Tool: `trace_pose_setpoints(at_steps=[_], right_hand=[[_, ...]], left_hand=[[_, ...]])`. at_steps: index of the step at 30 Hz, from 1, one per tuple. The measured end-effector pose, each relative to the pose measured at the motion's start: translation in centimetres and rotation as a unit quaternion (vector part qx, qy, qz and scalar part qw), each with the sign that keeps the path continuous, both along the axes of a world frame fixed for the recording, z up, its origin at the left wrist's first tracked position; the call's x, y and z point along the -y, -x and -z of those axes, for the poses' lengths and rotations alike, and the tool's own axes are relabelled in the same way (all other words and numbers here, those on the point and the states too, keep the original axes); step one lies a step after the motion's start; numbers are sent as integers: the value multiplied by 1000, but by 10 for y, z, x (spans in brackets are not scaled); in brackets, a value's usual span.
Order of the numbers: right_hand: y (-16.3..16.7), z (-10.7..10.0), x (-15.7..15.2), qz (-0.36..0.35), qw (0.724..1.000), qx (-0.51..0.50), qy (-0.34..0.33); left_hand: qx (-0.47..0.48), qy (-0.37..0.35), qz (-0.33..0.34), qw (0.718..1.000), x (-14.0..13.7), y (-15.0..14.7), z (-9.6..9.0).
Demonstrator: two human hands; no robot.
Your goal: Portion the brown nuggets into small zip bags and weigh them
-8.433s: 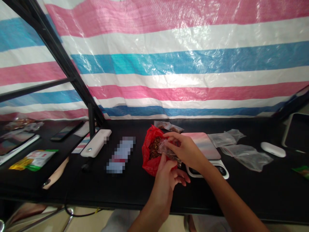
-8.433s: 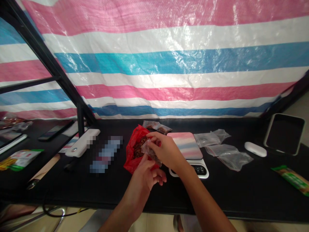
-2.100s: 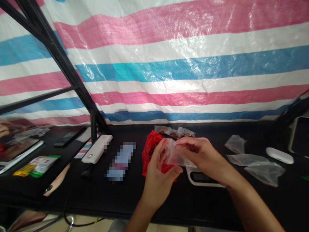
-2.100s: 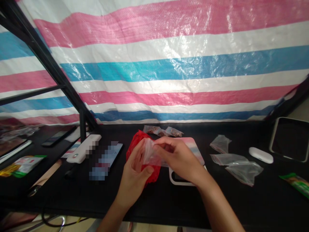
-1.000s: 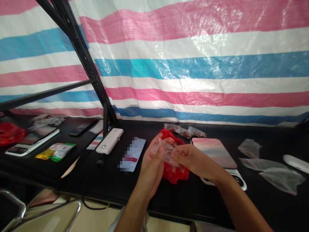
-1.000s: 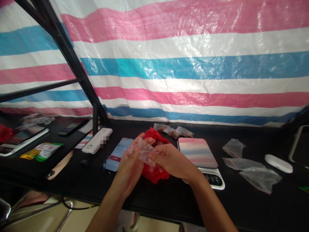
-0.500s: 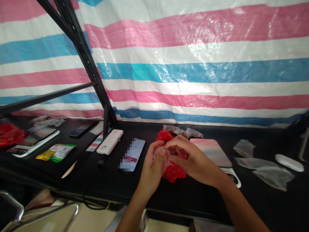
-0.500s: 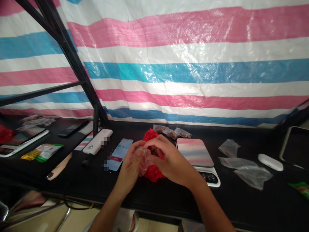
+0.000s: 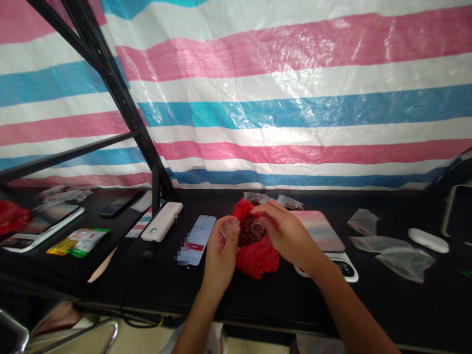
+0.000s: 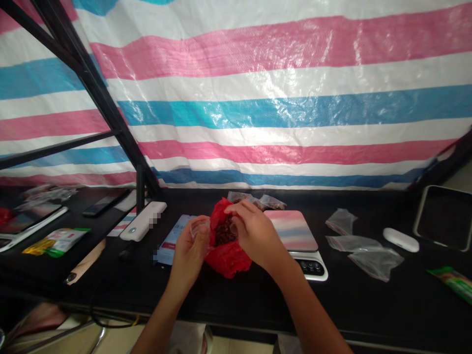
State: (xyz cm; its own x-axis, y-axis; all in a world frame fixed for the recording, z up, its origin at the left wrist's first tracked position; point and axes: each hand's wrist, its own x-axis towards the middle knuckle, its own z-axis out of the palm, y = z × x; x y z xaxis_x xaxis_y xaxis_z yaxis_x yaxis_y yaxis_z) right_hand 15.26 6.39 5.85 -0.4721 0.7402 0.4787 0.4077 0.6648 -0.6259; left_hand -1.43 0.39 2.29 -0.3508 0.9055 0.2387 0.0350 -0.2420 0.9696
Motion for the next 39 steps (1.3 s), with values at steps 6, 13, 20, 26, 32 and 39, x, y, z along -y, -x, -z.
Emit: trace_pose_setpoints(at_steps=[6, 13, 20, 26, 32, 39], right_hand=[[2, 26, -18, 43, 971, 235, 12], [8, 29, -18, 14, 964, 264, 11], [19, 28, -15, 54, 950, 306, -18], [21, 28, -17, -10, 965, 261, 19], [25, 29, -15, -23, 967, 253, 34], [30, 34, -16, -33, 982, 171, 78]], left_hand=[[-79, 43, -113, 990, 5, 5, 7], [-141, 116, -77, 980, -5, 10, 29], [-92, 140, -39, 985, -10, 6, 27], [46, 137, -58, 988, -11, 10, 27], [196, 157, -34, 967, -11, 13, 31], [254, 157, -7, 954, -6, 18, 28]])
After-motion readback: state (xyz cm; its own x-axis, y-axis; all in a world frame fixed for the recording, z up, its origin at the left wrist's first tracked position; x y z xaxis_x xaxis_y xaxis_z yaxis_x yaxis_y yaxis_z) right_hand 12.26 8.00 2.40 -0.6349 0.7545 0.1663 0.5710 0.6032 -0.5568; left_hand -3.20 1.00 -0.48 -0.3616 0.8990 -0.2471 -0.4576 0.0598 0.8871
